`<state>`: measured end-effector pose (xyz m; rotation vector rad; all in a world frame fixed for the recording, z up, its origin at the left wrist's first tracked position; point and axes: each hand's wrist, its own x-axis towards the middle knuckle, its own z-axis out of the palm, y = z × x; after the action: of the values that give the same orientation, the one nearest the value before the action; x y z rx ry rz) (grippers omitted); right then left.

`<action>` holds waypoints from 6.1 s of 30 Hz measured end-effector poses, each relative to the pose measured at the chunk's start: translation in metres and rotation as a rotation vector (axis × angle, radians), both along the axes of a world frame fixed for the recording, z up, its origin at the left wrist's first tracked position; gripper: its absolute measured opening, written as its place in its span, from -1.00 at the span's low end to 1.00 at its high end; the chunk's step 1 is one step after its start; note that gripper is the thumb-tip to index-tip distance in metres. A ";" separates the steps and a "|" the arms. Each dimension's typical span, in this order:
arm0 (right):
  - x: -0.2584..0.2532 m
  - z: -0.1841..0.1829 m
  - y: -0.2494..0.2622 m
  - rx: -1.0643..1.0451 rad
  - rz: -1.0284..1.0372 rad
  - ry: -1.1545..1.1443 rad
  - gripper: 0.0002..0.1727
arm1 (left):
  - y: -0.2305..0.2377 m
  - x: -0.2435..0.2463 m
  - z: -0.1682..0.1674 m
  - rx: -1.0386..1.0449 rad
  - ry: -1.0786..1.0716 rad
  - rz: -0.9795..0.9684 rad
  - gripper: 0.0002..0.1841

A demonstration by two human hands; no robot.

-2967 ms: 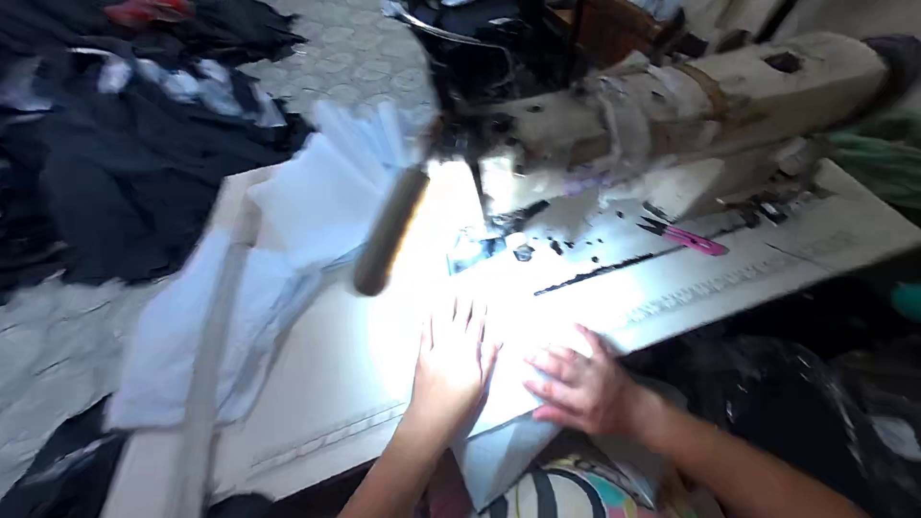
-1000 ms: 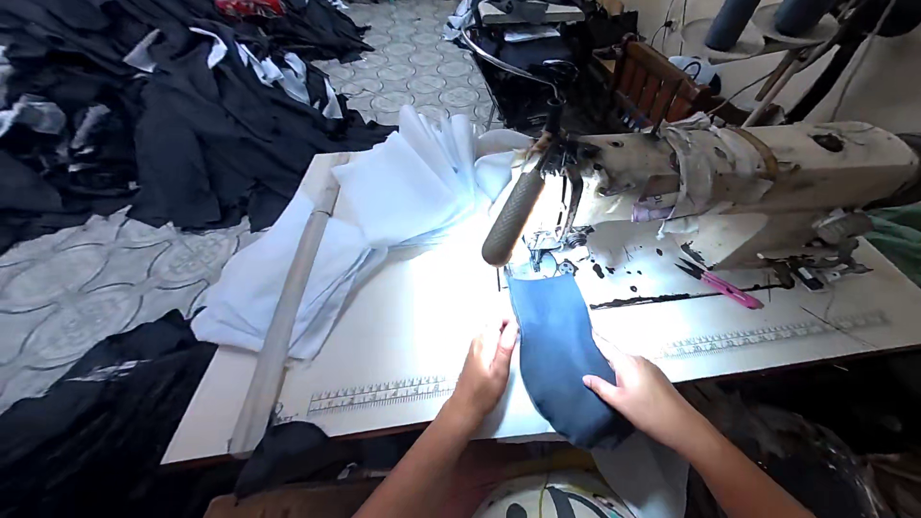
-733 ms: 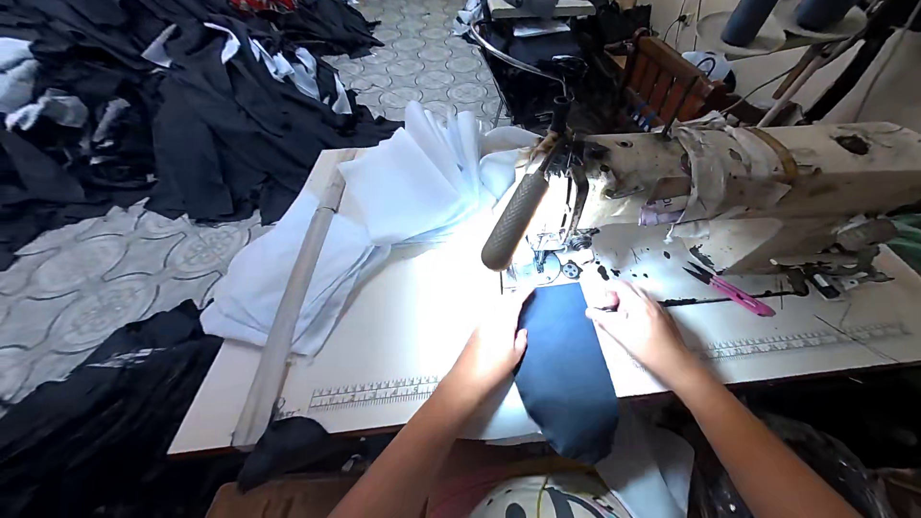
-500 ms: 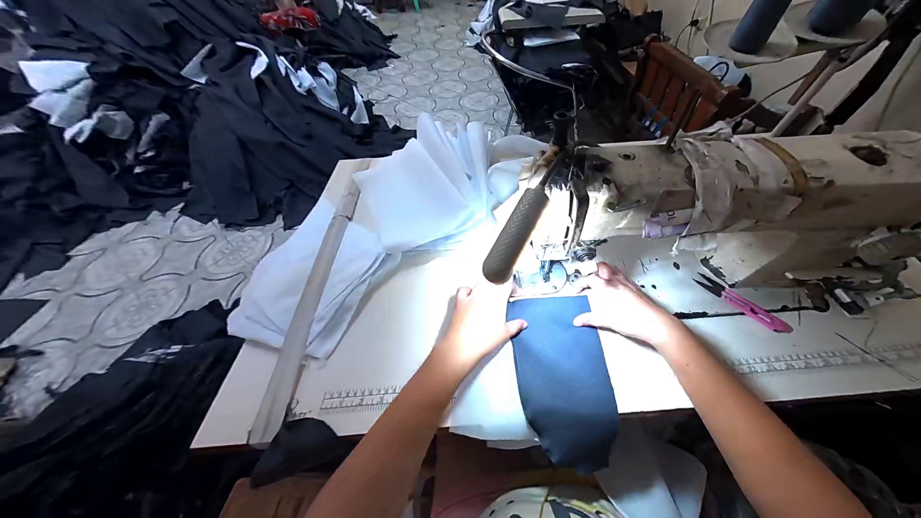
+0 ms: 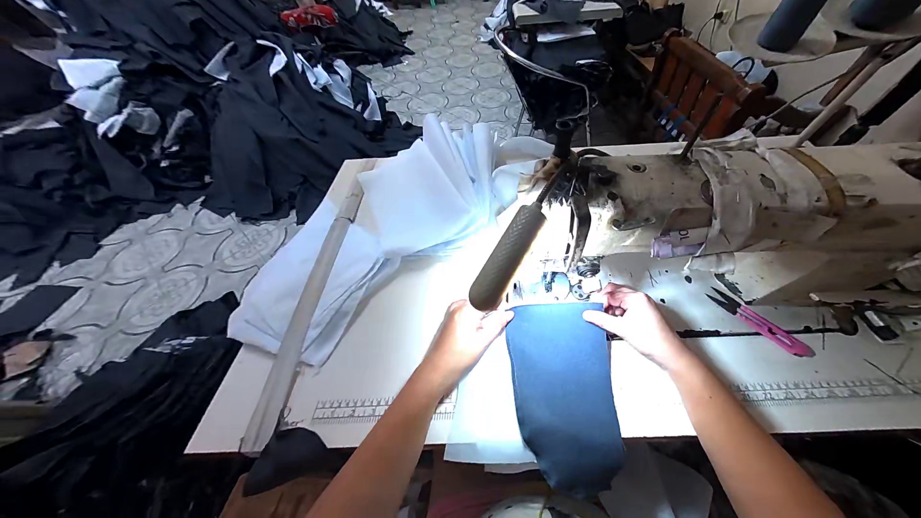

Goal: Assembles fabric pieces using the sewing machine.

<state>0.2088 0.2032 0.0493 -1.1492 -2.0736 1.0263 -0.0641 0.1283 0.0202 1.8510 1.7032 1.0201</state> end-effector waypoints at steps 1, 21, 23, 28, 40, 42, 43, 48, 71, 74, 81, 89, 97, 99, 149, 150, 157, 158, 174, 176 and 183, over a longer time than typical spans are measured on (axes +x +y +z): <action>0.000 -0.001 0.000 -0.001 -0.002 0.008 -0.69 | 0.000 0.000 -0.001 -0.007 0.003 0.008 -0.68; 0.006 0.011 0.030 -0.126 -0.233 -0.446 -0.64 | 0.056 0.050 0.041 -0.410 0.253 -0.045 -0.70; 0.007 0.011 0.032 -0.132 -0.256 -0.435 -0.65 | 0.058 0.051 0.035 -0.358 0.218 -0.031 -0.69; 0.005 0.012 0.033 -0.130 -0.288 -0.425 -0.69 | 0.059 0.050 0.028 -0.322 0.126 -0.015 -0.71; 0.003 0.004 0.033 -0.030 -0.371 -0.350 -0.56 | 0.017 0.058 0.037 -0.052 0.686 -0.504 -0.72; 0.005 0.001 0.033 0.005 -0.362 -0.323 -0.58 | 0.015 0.054 0.036 0.031 0.717 -0.548 -0.82; 0.005 -0.001 0.033 0.020 -0.361 -0.311 -0.59 | 0.016 0.053 0.035 0.013 0.723 -0.539 -0.83; 0.004 -0.003 0.031 0.042 -0.373 -0.293 -0.59 | 0.011 0.056 0.053 -0.213 0.826 -0.704 -0.78; -0.063 0.005 0.033 -0.035 -0.073 -0.097 -0.55 | -0.065 0.073 -0.012 0.201 -0.006 -0.663 -0.57; -0.063 0.004 0.029 -0.030 -0.077 -0.018 -0.58 | -0.066 0.073 -0.012 0.220 -0.007 -0.657 -0.59; -0.049 -0.012 0.036 -0.032 -0.125 0.340 -0.84 | -0.066 0.074 -0.014 0.253 0.004 -0.659 -0.59; -0.058 -0.001 0.030 0.017 -0.138 -0.014 -0.58 | -0.067 0.075 -0.016 0.273 0.020 -0.647 -0.60; -0.067 0.000 0.018 0.082 -0.261 0.061 -0.71 | -0.067 0.074 -0.015 0.271 0.016 -0.655 -0.60; -0.061 -0.001 0.019 0.040 -0.196 0.136 -0.73 | -0.066 0.074 -0.015 0.281 0.012 -0.654 -0.61; 0.073 -0.130 -0.136 0.993 -0.340 -0.108 -0.76 | -0.069 0.083 -0.015 0.410 0.438 -0.444 -0.70; 0.074 -0.130 -0.135 0.991 -0.334 -0.106 -0.76 | -0.068 0.083 -0.015 0.409 0.436 -0.446 -0.70; 0.089 -0.114 -0.138 0.931 -0.202 -0.189 -0.51 | -0.084 0.080 -0.014 0.370 0.545 -0.268 -0.43; 0.091 -0.108 -0.139 0.901 -0.172 -0.213 -0.42 | -0.088 0.079 -0.015 0.346 0.569 -0.219 -0.44; 0.063 -0.028 -0.071 0.495 -0.077 -0.276 -0.36 | -0.029 0.044 -0.002 0.004 0.391 -0.409 -0.47; 0.059 -0.023 -0.060 0.453 -0.057 -0.281 -0.44 | -0.015 0.037 0.001 -0.015 0.410 -0.439 -0.49; 0.040 -0.013 -0.036 0.349 0.046 -0.385 -0.54 | 0.018 0.037 0.022 -0.008 0.318 -0.525 -0.56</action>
<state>0.2491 0.1669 0.0363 -1.1857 -2.4624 0.4529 -0.0266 0.1467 0.0422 2.3728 1.2469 0.5254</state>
